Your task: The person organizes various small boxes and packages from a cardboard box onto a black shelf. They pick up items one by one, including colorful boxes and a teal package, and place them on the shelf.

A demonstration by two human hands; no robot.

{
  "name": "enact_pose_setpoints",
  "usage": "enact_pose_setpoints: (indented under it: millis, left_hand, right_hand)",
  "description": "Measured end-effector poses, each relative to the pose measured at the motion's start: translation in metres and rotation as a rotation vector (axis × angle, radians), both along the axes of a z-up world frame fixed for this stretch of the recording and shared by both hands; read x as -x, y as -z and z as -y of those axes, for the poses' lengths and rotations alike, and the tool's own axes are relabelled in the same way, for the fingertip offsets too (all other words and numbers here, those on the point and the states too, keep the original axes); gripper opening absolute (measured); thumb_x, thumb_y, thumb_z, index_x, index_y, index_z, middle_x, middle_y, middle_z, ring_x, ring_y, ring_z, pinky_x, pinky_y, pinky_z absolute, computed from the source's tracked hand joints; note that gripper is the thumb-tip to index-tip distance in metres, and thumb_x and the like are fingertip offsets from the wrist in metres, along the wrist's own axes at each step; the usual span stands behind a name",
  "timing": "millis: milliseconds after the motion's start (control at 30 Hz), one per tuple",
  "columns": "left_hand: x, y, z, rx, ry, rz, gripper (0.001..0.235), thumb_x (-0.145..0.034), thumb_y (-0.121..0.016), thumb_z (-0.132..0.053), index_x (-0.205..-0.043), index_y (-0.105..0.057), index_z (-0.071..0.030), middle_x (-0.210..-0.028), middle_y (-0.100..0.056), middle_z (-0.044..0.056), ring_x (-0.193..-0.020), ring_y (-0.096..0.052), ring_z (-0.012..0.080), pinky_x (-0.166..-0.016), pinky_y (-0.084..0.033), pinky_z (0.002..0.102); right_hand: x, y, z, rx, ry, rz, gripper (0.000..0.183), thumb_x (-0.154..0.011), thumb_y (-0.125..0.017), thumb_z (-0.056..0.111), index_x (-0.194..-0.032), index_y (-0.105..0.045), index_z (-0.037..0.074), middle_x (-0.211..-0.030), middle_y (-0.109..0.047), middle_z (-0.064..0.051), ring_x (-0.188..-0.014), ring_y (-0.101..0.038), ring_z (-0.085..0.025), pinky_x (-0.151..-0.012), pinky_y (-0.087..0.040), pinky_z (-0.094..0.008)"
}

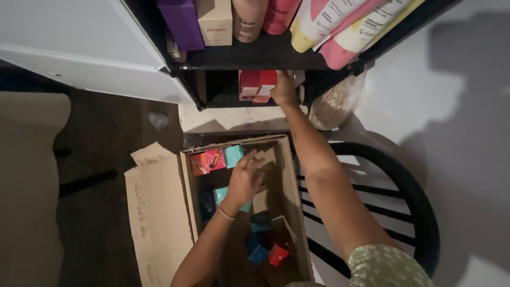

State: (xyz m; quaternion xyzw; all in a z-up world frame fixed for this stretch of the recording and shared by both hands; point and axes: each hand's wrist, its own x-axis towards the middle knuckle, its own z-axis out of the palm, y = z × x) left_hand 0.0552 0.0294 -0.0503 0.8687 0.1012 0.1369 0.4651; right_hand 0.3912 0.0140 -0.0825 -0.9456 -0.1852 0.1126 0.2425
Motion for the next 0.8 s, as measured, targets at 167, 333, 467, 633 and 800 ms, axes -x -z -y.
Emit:
enact_pose_setpoints:
  millis: [167, 333, 467, 633, 800]
  left_hand:
    - [-0.001, -0.01, 0.005, -0.046, 0.006, 0.005, 0.047, -0.078, -0.081, -0.013, -0.124, -0.073, -0.016, -0.142, -0.058, 0.013, -0.123, -0.063, 0.0386, -0.103, -0.055, 0.047]
    - [0.01, -0.019, 0.014, -0.19, 0.004, 0.026, 0.042, -0.082, -0.079, -0.016, -0.123, -0.074, -0.017, -0.138, -0.06, 0.012, -0.122, -0.065, 0.0334, -0.104, -0.054, 0.045]
    - [0.023, -0.032, 0.026, -0.299, 0.062, -0.034, 0.044, -0.078, -0.082, -0.017, -0.122, -0.074, -0.015, -0.133, -0.061, 0.013, -0.125, -0.061, 0.0378, -0.103, -0.052, 0.05]
    - [0.065, -0.038, 0.065, -0.334, 0.119, -0.208, 0.044, -0.082, -0.079, -0.029, -0.124, -0.073, -0.016, -0.132, -0.061, 0.013, -0.127, -0.057, 0.0426, -0.105, -0.047, 0.059]
    - [0.116, -0.025, 0.111, -0.352, 0.076, -0.073, 0.041, -0.077, -0.082, -0.037, -0.115, -0.078, -0.021, -0.127, -0.066, 0.01, -0.127, -0.061, 0.038, -0.101, -0.052, 0.052]
  right_hand:
    - [0.022, -0.011, 0.007, -0.012, 0.02, 0.072, 0.09, -0.076, -0.088, 0.005, -0.152, -0.043, 0.022, -0.155, -0.031, -0.021, -0.143, -0.045, -0.041, -0.119, -0.046, -0.046]
    - [0.072, -0.042, 0.025, -0.149, 0.046, 0.158, 0.095, -0.072, -0.085, -0.003, -0.154, -0.039, 0.006, -0.15, -0.032, -0.03, -0.139, -0.048, -0.05, -0.118, -0.048, -0.051]
    - [0.14, -0.067, 0.065, -0.397, -0.062, 0.361, 0.074, -0.069, -0.09, 0.0, -0.136, -0.058, 0.002, -0.14, -0.045, -0.025, -0.133, -0.051, -0.047, -0.108, -0.052, -0.052]
    - [0.25, -0.071, 0.13, -0.458, -0.229, 0.328, 0.046, -0.079, -0.086, 0.015, -0.121, -0.067, 0.01, -0.134, -0.055, -0.012, -0.123, -0.061, -0.037, -0.098, -0.055, -0.047]
    - [0.327, -0.057, 0.184, -0.215, -0.367, 0.269, 0.025, -0.081, -0.082, 0.026, -0.105, -0.075, 0.023, -0.132, -0.062, 0.005, -0.11, -0.068, -0.021, -0.089, -0.053, -0.043]
